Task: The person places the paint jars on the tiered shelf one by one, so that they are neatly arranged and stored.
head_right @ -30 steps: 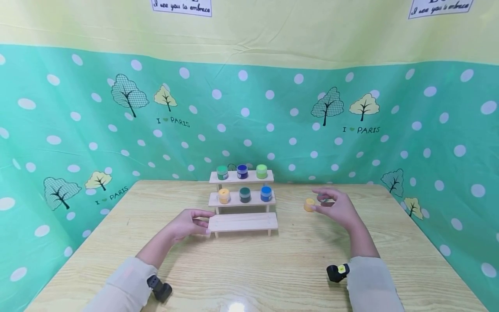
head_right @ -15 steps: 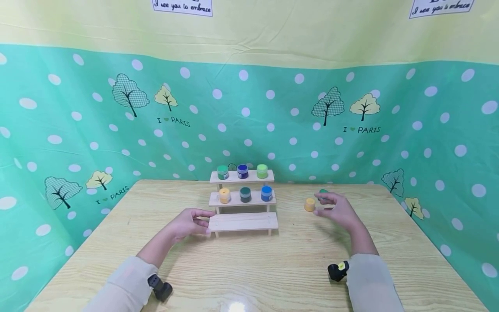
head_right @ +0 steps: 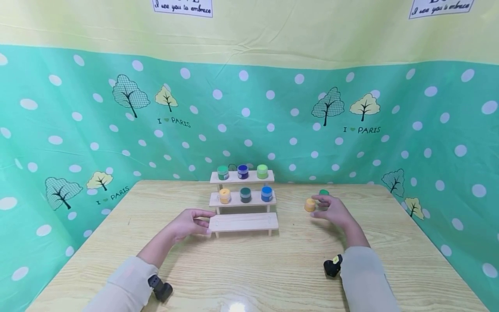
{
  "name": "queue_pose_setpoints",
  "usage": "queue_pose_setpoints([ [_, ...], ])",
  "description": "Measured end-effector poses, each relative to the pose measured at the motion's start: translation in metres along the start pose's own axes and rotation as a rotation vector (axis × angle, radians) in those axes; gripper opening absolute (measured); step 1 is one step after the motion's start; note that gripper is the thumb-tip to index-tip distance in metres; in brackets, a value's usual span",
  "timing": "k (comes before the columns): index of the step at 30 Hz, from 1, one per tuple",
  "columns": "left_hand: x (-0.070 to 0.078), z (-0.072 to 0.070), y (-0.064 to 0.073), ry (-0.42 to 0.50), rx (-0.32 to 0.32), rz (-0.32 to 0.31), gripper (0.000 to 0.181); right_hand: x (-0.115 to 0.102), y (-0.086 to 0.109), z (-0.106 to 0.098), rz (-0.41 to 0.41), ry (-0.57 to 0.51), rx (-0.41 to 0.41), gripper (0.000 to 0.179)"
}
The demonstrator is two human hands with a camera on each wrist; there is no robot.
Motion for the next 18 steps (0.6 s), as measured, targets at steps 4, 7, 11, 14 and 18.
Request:
queue_pose_setpoints([
  [4,0.000,0.000,0.001,0.000,-0.001,-0.003,0.058,0.002,-0.005,0.003,0.003,-0.005,-0.010,0.069],
  [7,0.000,0.001,0.001,0.002,-0.003,-0.004,0.058,0.002,-0.008,0.005,-0.014,-0.006,-0.012,0.070],
  [11,0.000,0.001,0.001,0.005,-0.003,-0.006,0.058,0.002,-0.011,0.006,-0.033,-0.006,-0.008,0.070],
  [14,0.001,0.001,0.001,0.005,0.000,-0.006,0.058,0.001,-0.013,0.007,-0.039,0.000,0.004,0.067],
  [18,0.000,0.001,0.000,0.005,0.007,-0.004,0.058,0.000,-0.016,0.007,-0.059,0.002,0.026,0.061],
])
Point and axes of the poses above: each hand's wrist, its own y-axis away from the middle knuckle, its own z-axis out of the palm, x = y × z, the point moved 4 cm from there along -y, towards the middle knuckle, and after that the axes turned 9 degrees about y, right-handed, at the moved point
